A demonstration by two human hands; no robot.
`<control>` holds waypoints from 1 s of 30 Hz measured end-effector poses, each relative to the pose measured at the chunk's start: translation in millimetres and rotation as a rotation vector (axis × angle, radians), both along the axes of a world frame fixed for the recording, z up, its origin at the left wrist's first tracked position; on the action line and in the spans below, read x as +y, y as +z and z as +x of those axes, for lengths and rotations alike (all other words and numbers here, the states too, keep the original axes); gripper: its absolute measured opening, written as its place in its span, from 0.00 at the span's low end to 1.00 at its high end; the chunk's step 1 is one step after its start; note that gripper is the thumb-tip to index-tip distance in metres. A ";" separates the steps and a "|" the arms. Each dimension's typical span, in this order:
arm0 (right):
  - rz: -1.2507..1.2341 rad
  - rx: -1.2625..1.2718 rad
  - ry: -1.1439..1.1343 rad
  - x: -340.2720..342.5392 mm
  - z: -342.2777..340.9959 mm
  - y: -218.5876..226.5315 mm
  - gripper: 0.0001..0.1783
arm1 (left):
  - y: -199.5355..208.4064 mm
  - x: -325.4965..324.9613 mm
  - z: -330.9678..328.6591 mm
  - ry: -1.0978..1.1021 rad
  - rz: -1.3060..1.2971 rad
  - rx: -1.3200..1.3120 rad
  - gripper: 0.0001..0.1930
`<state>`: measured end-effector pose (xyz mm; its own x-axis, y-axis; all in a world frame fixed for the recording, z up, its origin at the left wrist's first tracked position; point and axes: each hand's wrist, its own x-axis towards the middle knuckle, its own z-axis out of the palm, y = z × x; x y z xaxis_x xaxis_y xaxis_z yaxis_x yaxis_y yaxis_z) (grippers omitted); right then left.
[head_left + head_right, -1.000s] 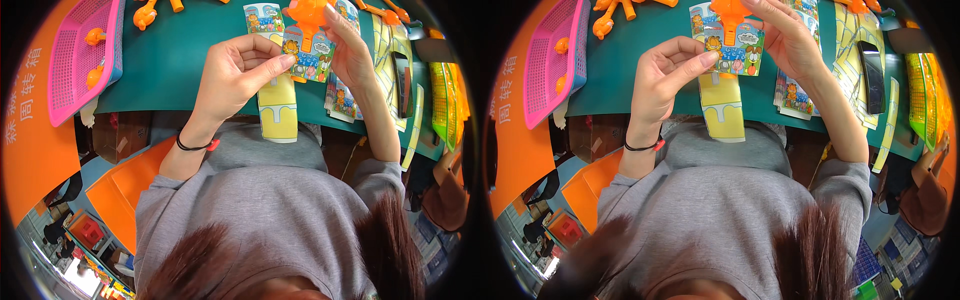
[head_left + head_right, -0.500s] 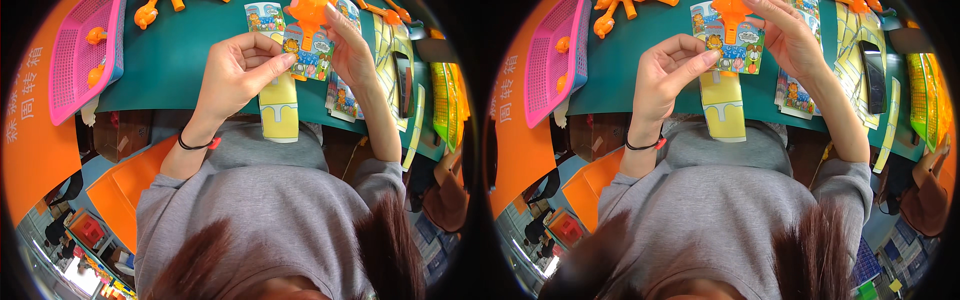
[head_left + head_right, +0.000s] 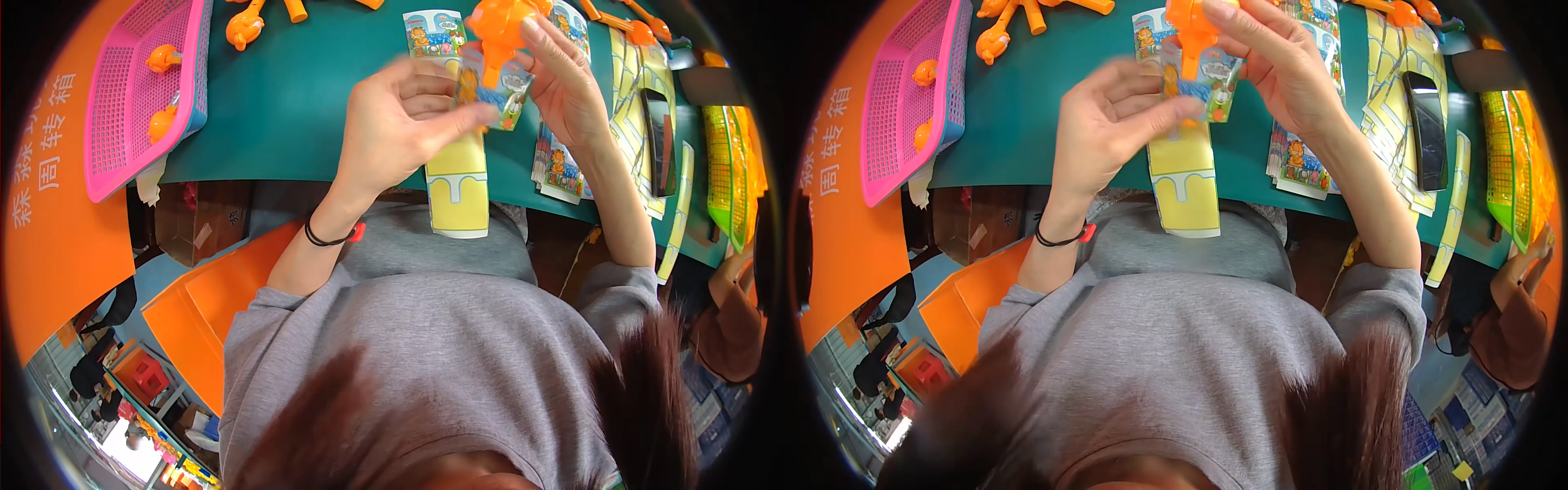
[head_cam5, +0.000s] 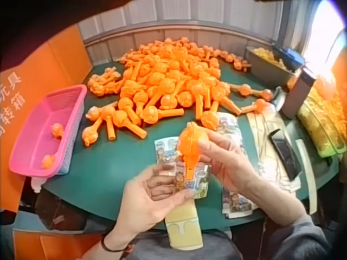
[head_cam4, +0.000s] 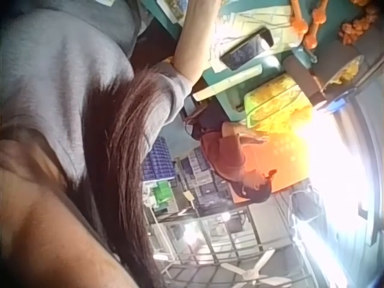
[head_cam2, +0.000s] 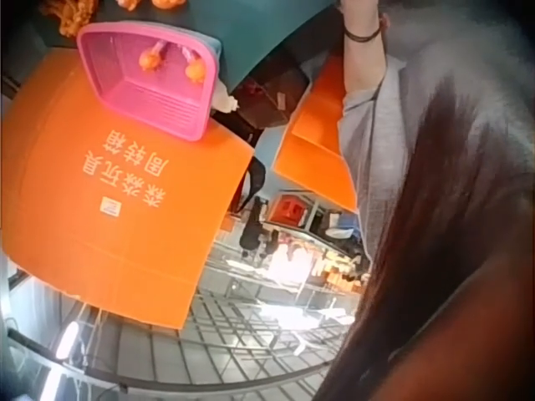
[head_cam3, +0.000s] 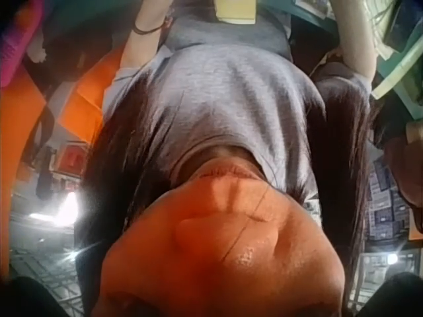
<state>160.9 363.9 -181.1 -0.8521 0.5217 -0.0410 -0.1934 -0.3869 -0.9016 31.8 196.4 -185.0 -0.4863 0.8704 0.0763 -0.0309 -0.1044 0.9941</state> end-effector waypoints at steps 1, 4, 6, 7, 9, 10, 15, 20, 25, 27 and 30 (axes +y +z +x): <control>0.035 -0.012 -0.003 3.6 2.4 -6.5 0.24 | 2.1 1.5 -1.2 -0.003 0.004 0.003 0.23; 0.063 -0.006 -0.034 -10.6 -4.7 -8.2 0.24 | 2.7 7.6 -5.3 -0.001 0.049 -0.074 0.34; 0.037 0.009 0.033 -10.3 -3.0 -4.5 0.26 | 1.0 12.5 -4.1 0.027 0.072 -0.019 0.39; 0.068 0.007 0.026 -15.6 -4.0 -0.6 0.26 | 0.0 15.4 -3.3 0.029 0.076 -0.016 0.39; 0.099 0.010 0.029 -17.5 -6.7 3.2 0.26 | -1.5 18.3 -2.3 0.110 0.102 0.115 0.38; 0.197 -0.020 0.015 -16.0 -7.2 4.6 0.27 | 0.6 17.5 -4.5 0.115 0.103 0.119 0.38; 0.542 -0.069 0.058 -4.6 -3.8 15.5 0.29 | 15.6 9.6 -17.5 0.035 -0.096 0.316 0.36; 0.715 -0.095 0.167 5.0 2.0 20.4 0.23 | 11.5 3.1 -19.0 0.022 -0.067 0.232 0.35; 0.545 0.045 0.023 3.0 1.1 8.8 0.20 | 0.2 -10.4 -15.2 0.195 0.152 -0.005 0.32; 0.512 0.051 -0.005 -1.7 0.3 10.0 0.19 | -0.8 -15.9 -12.2 0.188 0.122 -0.025 0.27; 0.561 -0.016 -0.031 -6.6 0.6 11.8 0.20 | 2.1 -15.7 -4.1 0.219 0.124 -0.076 0.14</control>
<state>161.5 357.3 -169.3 -0.8378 0.4920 0.2368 -0.1815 0.1580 -0.9706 27.7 180.8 -182.8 -0.6707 0.7299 0.1320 -0.0683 -0.2379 0.9689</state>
